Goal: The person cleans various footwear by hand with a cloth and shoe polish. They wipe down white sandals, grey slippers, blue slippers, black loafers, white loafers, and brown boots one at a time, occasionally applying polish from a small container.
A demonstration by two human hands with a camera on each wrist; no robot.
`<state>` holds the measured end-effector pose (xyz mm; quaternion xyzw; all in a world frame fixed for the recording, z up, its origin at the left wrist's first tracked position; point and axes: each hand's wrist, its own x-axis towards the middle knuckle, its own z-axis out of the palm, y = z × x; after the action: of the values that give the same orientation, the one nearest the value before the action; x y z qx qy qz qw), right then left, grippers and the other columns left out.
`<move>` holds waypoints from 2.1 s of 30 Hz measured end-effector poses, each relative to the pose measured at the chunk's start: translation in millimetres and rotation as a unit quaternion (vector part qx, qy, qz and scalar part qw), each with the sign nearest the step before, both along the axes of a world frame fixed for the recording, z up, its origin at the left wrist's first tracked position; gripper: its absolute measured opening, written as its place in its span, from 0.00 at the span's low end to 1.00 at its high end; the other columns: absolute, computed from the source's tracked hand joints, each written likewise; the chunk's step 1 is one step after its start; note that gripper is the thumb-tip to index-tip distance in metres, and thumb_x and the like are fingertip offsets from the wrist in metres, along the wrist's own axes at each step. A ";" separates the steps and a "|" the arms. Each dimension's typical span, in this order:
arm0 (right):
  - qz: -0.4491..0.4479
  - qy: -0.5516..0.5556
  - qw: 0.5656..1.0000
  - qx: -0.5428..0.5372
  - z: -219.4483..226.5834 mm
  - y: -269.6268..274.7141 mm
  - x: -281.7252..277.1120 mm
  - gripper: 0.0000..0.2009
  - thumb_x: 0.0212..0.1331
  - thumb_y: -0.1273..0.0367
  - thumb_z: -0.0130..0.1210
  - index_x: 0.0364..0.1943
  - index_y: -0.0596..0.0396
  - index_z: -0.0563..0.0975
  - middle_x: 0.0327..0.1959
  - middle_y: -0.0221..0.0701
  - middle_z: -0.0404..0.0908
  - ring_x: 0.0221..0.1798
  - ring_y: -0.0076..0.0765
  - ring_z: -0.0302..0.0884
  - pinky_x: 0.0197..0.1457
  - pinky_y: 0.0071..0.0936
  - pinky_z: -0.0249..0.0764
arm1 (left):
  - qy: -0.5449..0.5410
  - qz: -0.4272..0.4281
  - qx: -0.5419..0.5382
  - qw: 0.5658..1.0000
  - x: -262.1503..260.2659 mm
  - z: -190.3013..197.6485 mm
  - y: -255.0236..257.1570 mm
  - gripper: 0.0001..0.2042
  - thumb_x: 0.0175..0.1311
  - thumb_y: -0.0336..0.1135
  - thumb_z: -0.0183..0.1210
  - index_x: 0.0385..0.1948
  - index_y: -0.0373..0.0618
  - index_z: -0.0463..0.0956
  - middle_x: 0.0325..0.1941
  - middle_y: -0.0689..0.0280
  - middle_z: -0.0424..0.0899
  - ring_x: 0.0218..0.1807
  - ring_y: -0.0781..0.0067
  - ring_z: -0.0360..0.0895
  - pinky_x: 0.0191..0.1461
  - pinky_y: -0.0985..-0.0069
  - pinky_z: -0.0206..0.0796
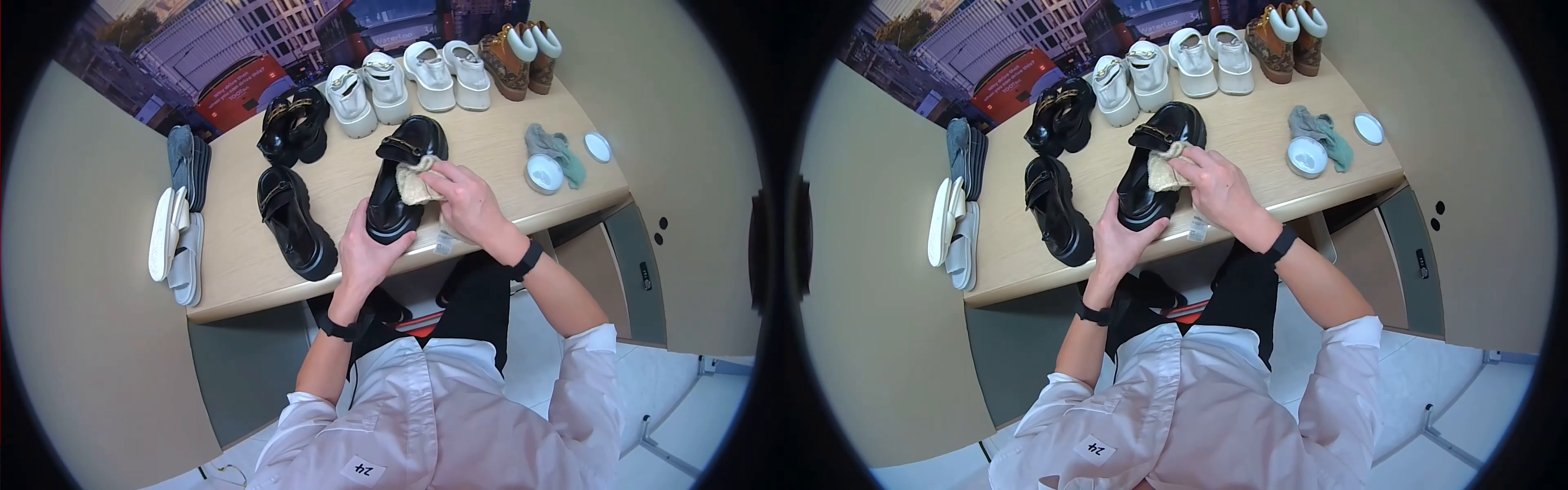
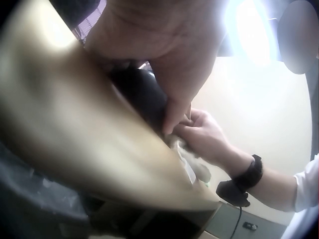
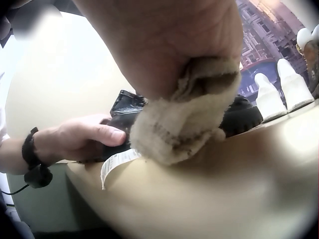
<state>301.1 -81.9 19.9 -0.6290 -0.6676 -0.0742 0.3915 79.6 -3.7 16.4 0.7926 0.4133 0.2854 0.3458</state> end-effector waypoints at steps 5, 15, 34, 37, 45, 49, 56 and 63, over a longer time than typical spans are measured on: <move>-0.006 -0.010 0.999 -0.035 6.3 -2.4 26.0 0.22 0.55 0.81 0.57 0.54 0.54 0.87 0.53 0.43 0.86 0.52 0.58 0.86 0.60 0.49 0.83 | 0.006 0.004 0.017 1.000 -0.6 -5.1 0.9 0.46 0.49 0.46 0.85 0.69 0.31 0.74 0.57 0.45 0.90 0.58 0.48 0.91 0.63 0.59 0.82; -0.198 0.260 0.943 -0.066 67.8 28.8 91.5 0.18 0.66 0.70 0.56 0.58 0.53 0.86 0.39 0.49 0.90 0.46 0.57 0.89 0.53 0.47 0.84 | 0.024 0.003 0.014 1.000 -1.5 -1.9 0.6 0.44 0.51 0.47 0.85 0.68 0.33 0.75 0.58 0.48 0.91 0.58 0.51 0.91 0.66 0.60 0.81; -0.177 0.184 0.962 -0.102 81.9 22.0 76.3 0.15 0.63 0.68 0.61 0.52 0.56 0.88 0.41 0.50 0.89 0.49 0.62 0.87 0.57 0.50 0.82 | 0.017 -0.001 0.055 0.998 -6.0 -7.7 5.2 0.45 0.49 0.47 0.84 0.68 0.32 0.74 0.57 0.46 0.89 0.59 0.47 0.89 0.65 0.58 0.80; -0.065 0.057 0.992 -0.096 53.3 60.7 87.2 0.18 0.64 0.68 0.59 0.56 0.51 0.88 0.48 0.51 0.87 0.53 0.61 0.86 0.62 0.52 0.81 | 0.023 -0.004 0.058 0.998 -5.5 -3.1 5.2 0.46 0.49 0.47 0.85 0.69 0.31 0.73 0.58 0.46 0.90 0.59 0.49 0.90 0.66 0.59 0.80; -0.012 -0.135 0.962 -0.237 49.2 106.6 72.0 0.19 0.61 0.72 0.63 0.58 0.50 0.87 0.55 0.50 0.81 0.57 0.62 0.85 0.65 0.53 0.80 | 0.021 0.002 0.043 0.999 -8.9 -10.4 6.2 0.47 0.49 0.47 0.84 0.70 0.29 0.72 0.63 0.39 0.84 0.68 0.34 0.80 0.76 0.51 0.71; -0.126 -0.199 0.950 -0.207 55.3 112.8 117.4 0.17 0.62 0.70 0.62 0.56 0.47 0.88 0.58 0.51 0.82 0.52 0.63 0.88 0.62 0.54 0.83 | 0.012 -0.009 0.008 1.000 -11.1 2.0 6.8 0.47 0.49 0.48 0.84 0.70 0.29 0.72 0.62 0.39 0.85 0.69 0.33 0.80 0.78 0.50 0.70; -0.148 0.130 0.964 -0.177 86.2 92.3 110.8 0.20 0.62 0.66 0.59 0.58 0.51 0.88 0.41 0.51 0.92 0.46 0.57 0.91 0.54 0.50 0.86 | 0.040 0.005 0.077 0.996 -12.3 -7.4 8.3 0.49 0.48 0.49 0.84 0.70 0.28 0.72 0.62 0.43 0.86 0.63 0.45 0.87 0.68 0.58 0.78; -0.068 -0.056 0.978 -0.187 34.6 86.0 77.7 0.20 0.63 0.69 0.60 0.60 0.49 0.88 0.56 0.51 0.86 0.56 0.62 0.87 0.65 0.49 0.83 | 0.035 0.006 0.053 0.998 -11.1 -6.2 4.9 0.47 0.50 0.48 0.84 0.70 0.30 0.72 0.59 0.45 0.89 0.61 0.47 0.89 0.67 0.59 0.79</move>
<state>378.8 4.1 54.5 -0.7295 -0.6465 -0.0099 0.2230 68.5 1.2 10.2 0.8169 0.4140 0.2811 0.2867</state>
